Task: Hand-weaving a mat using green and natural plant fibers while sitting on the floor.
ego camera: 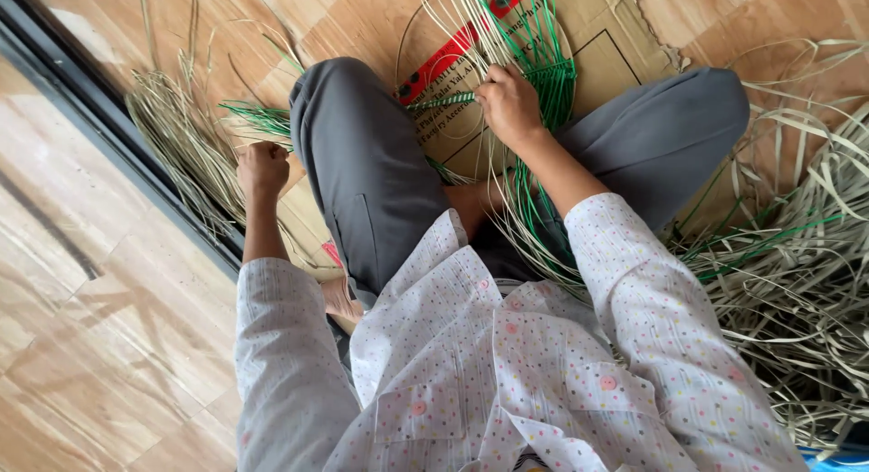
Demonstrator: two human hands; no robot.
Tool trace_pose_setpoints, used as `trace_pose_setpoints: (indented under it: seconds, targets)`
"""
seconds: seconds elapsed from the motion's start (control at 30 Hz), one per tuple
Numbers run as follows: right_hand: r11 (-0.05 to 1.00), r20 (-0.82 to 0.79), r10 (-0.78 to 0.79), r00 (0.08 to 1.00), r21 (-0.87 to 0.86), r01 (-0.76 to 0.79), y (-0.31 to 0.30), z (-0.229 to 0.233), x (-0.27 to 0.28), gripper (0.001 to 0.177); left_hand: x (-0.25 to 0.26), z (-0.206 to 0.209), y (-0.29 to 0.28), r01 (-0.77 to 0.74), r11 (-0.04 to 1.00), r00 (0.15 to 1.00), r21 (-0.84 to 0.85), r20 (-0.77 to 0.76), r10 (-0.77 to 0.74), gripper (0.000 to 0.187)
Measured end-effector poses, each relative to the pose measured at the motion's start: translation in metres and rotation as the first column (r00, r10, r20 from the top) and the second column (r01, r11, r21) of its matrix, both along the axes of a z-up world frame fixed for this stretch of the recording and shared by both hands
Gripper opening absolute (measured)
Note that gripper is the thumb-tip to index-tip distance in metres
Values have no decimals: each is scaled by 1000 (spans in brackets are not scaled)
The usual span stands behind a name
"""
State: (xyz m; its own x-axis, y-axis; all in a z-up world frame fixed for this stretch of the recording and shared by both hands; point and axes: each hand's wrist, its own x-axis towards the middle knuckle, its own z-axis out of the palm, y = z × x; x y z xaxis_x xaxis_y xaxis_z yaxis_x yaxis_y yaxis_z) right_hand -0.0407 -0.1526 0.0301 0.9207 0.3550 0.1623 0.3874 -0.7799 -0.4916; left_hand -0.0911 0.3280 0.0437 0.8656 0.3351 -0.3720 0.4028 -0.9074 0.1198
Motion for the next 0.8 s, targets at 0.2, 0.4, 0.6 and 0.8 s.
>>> trace_pose_setpoints:
  seconds: [0.2, 0.4, 0.6, 0.8]
  targets:
    - [996, -142, -30, 989, 81, 42, -15, 23, 10, 17, 22, -1, 15, 10, 1000, 983, 6, -185, -9, 20]
    - [830, -165, -163, 973, 511, 226, -123, 45, 63, 13, 72, 63, 7, 55, 989, 920, 136, -391, 3, 39]
    - [740, -612, -271, 743, 361, 567, -168, 9, 77, 12, 127, 79, -107, 89, 727, 857, 681, 320, -405, 46]
    - [841, -622, -132, 772, 342, 419, -132, 31, 83, 31, 133, 19, -277, 364, 638, 926, -679, 339, -167, 21]
